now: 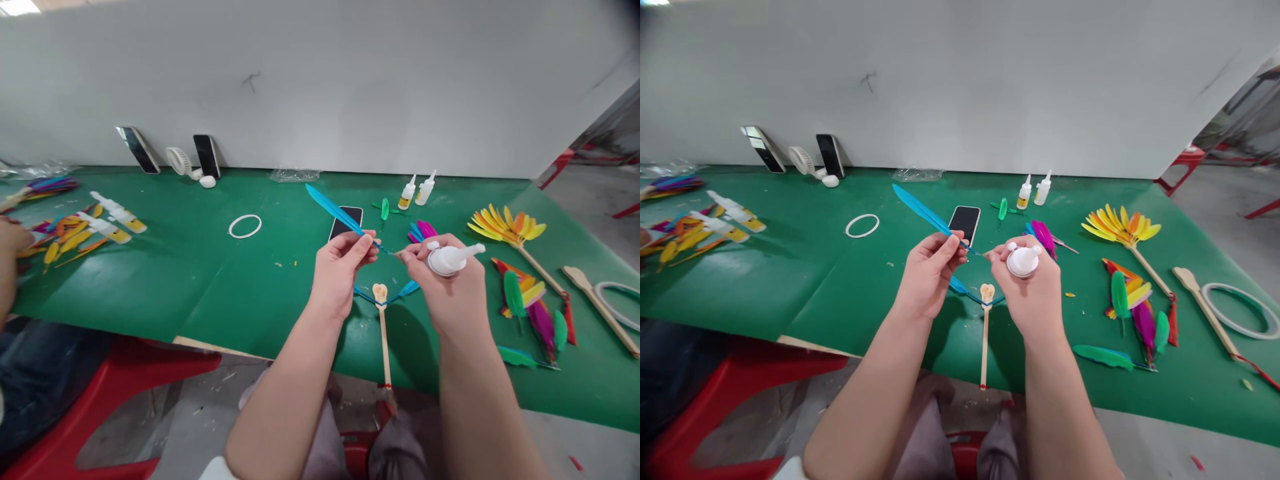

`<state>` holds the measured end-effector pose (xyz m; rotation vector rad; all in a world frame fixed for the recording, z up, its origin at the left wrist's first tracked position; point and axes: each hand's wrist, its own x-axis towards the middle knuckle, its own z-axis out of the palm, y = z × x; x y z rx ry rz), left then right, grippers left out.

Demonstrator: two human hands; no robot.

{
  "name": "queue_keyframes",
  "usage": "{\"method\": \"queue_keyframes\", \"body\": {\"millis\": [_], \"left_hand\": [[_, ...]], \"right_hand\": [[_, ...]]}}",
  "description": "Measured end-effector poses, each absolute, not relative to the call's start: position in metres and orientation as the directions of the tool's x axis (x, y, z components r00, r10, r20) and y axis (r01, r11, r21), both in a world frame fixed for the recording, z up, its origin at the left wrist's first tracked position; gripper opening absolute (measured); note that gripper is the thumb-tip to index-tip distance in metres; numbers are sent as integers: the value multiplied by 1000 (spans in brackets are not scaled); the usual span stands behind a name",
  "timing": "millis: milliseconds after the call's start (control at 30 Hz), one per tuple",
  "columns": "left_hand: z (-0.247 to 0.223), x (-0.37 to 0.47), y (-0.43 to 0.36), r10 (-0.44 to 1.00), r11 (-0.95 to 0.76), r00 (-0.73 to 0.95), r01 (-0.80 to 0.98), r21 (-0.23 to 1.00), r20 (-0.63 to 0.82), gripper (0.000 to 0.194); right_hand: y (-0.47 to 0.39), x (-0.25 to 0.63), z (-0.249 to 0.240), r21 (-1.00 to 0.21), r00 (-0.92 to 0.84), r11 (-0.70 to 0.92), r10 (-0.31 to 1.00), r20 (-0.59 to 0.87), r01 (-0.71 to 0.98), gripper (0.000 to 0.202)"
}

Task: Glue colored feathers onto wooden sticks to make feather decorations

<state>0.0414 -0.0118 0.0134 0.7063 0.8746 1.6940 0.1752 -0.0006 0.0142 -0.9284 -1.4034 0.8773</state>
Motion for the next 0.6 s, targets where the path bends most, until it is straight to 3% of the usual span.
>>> {"method": "queue_keyframes", "body": {"millis": [300, 467, 600], "left_hand": [[16, 41, -11, 924, -211, -377, -652, 728, -70, 15], [16, 42, -10, 915, -205, -396, -627, 752, -80, 16], [16, 47, -12, 922, -206, -384, -579, 789, -41, 17]], "right_hand": [[-4, 177, 19, -906, -125, 414, 907, 403, 82, 15], [-3, 179, 21, -895, -30, 441, 898, 440, 67, 16], [-5, 174, 23, -903, -89, 428, 901, 424, 36, 16]]}}
